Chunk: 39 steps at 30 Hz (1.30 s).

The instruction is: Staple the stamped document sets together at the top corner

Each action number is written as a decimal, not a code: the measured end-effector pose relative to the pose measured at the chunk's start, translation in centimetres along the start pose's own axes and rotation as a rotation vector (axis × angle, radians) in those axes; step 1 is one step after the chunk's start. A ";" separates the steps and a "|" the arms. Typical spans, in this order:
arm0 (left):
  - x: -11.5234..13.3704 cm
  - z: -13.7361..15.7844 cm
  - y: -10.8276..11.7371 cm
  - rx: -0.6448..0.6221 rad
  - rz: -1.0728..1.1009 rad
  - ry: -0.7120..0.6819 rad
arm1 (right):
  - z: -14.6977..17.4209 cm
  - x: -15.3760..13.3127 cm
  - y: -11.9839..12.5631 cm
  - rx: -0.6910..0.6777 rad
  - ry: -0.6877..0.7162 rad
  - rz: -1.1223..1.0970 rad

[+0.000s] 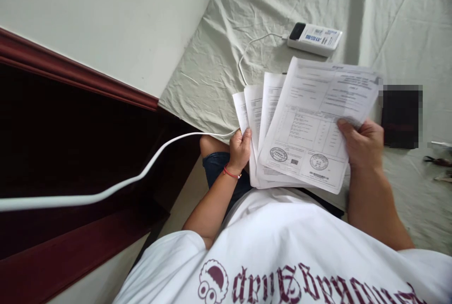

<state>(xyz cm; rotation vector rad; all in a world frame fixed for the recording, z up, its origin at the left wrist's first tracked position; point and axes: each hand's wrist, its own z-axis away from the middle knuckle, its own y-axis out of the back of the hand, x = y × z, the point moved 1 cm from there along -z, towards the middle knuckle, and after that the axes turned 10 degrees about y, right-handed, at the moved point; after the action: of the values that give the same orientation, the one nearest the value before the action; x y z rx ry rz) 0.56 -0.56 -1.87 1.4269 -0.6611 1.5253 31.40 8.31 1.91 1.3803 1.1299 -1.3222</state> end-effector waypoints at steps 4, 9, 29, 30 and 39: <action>0.5 0.2 -0.2 0.024 -0.051 -0.043 | 0.9 0.9 -0.8 -0.136 -0.050 -0.006; 1.3 0.6 -0.3 -0.010 -0.011 -0.041 | 1.2 2.0 -1.0 -0.190 -0.048 0.003; 0.8 0.4 -0.4 -0.136 0.082 -0.007 | -0.7 -0.2 0.1 0.116 0.108 -0.034; 0.8 0.4 -0.4 -0.137 0.084 -0.004 | -0.7 -0.3 0.2 0.121 0.116 -0.038; 0.8 0.4 -0.4 -0.129 0.100 -0.002 | -1.1 -0.6 0.3 0.181 0.135 -0.022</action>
<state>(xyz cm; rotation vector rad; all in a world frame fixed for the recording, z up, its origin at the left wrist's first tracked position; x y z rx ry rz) 1.13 -0.49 -1.07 1.3146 -0.8281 1.5298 31.87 9.32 2.60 1.6132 1.1390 -1.3914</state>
